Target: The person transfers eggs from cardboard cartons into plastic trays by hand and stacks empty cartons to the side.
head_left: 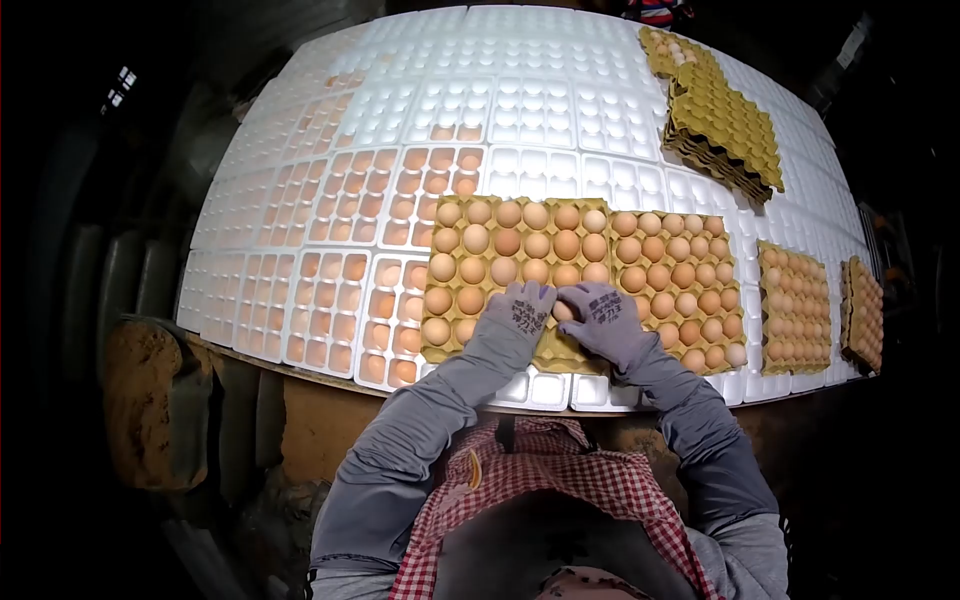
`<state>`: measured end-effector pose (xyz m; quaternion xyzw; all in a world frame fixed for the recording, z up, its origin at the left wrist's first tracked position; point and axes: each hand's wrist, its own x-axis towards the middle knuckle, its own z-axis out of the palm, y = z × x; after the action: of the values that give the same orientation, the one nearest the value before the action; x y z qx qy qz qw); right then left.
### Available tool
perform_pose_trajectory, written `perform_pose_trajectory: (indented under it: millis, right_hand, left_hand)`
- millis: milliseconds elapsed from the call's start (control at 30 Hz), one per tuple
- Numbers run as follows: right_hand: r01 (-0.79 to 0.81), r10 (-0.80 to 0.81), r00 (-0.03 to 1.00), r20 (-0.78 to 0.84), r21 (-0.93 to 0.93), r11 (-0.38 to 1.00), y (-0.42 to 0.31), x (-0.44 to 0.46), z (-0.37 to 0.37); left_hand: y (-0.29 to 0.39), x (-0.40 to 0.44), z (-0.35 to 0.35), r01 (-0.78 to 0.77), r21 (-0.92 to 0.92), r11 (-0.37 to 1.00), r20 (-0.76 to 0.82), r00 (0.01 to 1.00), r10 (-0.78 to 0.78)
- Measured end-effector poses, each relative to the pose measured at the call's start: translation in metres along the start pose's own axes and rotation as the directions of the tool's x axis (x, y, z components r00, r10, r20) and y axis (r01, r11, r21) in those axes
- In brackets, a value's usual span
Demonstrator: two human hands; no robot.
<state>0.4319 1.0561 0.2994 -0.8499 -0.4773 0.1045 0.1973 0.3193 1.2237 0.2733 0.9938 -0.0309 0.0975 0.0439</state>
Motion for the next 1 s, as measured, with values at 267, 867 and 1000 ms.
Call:
perform_pose_trajectory:
  millis: [267, 867, 1000]
  right_hand:
    - [-0.096, 0.092, 0.995, -0.037, -0.109, 0.989, 0.001, 0.029, -0.033]
    - [-0.239, 0.220, 0.968, -0.117, -0.183, 0.954, -0.011, 0.439, 0.018]
    - [0.021, -0.028, 0.988, -0.154, -0.048, 0.999, -0.009, 0.480, 0.038]
  left_hand:
    - [-0.020, 0.029, -0.036, 0.129, 0.040, 0.991, -0.062, 0.990, -0.126]
    - [-0.320, 0.140, 0.018, 0.444, -0.470, 0.763, -0.360, 0.692, -0.625]
    - [-0.358, 0.151, 0.045, 0.458, -0.473, 0.753, -0.332, 0.699, -0.633]
